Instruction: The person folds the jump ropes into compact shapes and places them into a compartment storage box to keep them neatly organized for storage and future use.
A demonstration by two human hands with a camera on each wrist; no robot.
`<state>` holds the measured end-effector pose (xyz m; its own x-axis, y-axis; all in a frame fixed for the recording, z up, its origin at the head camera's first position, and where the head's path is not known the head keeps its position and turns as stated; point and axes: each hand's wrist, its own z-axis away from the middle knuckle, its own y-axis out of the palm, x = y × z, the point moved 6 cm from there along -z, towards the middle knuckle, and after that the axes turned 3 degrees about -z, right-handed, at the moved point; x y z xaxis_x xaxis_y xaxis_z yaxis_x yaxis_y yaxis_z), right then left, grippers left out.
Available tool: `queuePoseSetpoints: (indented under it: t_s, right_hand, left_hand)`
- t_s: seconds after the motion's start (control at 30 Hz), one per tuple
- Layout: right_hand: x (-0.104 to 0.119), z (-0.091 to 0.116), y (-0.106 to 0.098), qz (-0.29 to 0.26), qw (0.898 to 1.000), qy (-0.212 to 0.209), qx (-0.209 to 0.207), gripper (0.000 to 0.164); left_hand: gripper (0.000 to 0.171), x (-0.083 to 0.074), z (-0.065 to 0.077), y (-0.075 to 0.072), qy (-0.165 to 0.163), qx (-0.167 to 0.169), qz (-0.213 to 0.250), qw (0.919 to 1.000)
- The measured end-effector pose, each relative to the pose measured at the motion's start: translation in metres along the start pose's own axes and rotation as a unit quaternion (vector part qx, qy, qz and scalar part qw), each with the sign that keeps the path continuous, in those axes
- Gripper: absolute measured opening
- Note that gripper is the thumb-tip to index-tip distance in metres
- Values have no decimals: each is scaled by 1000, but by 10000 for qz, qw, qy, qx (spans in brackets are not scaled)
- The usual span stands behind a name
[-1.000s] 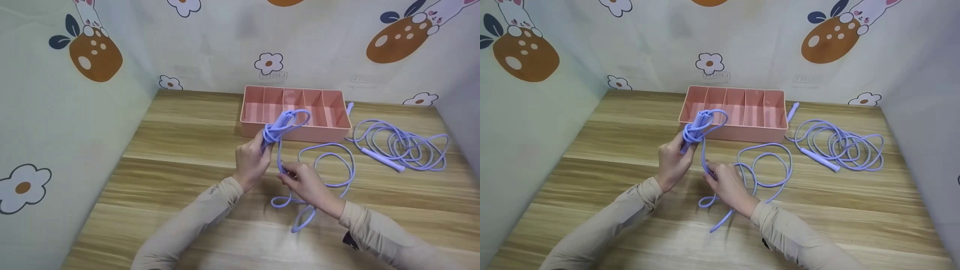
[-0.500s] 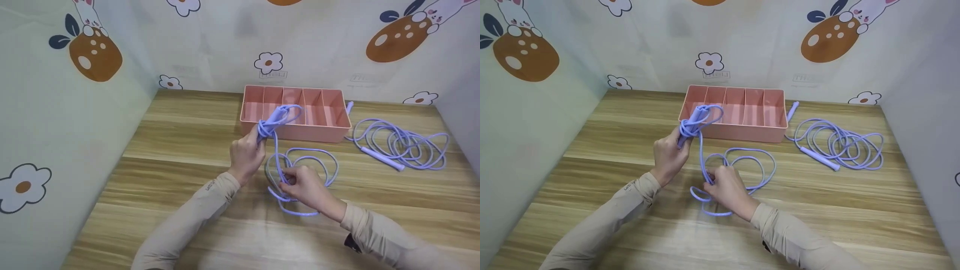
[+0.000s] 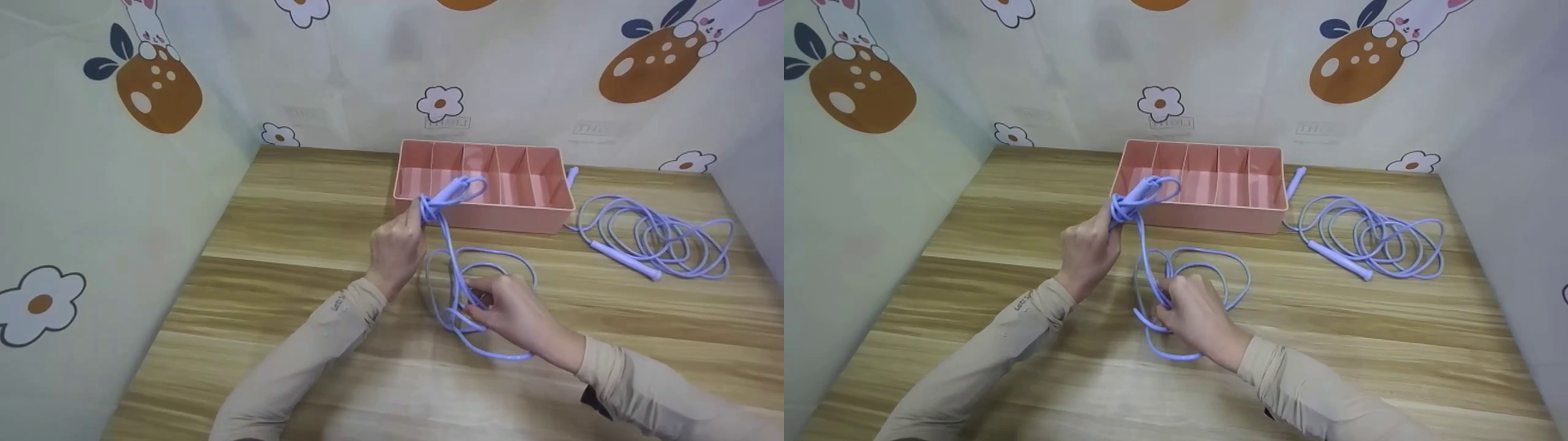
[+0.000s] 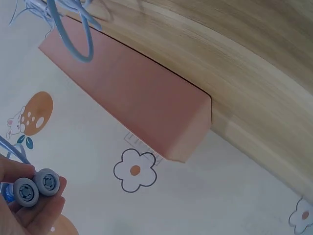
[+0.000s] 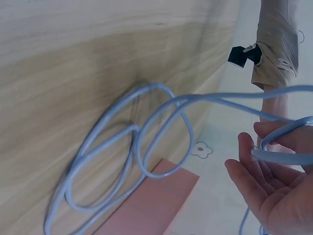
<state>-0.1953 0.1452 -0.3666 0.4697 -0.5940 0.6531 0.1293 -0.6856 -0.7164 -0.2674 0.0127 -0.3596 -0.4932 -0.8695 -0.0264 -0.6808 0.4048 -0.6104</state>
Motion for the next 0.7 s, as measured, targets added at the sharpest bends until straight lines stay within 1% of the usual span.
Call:
queuePoseSetpoints:
  t_s: [0.07,0.13,0.23,0.3,0.43,0.5,0.6,0.7]
  right_hand:
    - [5,2,-7,115,9999,-109,6,10]
    - [9,3,-13,327,9991,-274,-16,12]
    - [14,7,-23,584,9973,-435,10,14]
    - [16,8,-28,753,9956,-548,65,16]
    - [20,10,-39,969,9914,-869,165,20]
    - [23,11,-44,1135,9875,-1081,154,21]
    - [27,11,-52,1429,9797,-1404,118,23]
    - [29,11,-60,1578,9711,-1788,117,24]
  left_hand:
    - [29,-4,-1,-2,255,-96,-345,9990]
    - [28,-8,-1,-3,503,-125,-581,9970]
    - [27,-13,-2,-6,913,-166,-872,9919]
    - [24,-16,-2,-7,1183,-222,-1108,9865]
    - [21,-22,-1,-10,1706,-380,-1624,9711]
    - [21,-25,-1,-11,1973,-382,-1757,9637]
    - [21,-29,0,-9,2415,-282,-1911,9510]
    - [22,-32,4,-8,2907,-132,-2051,9345]
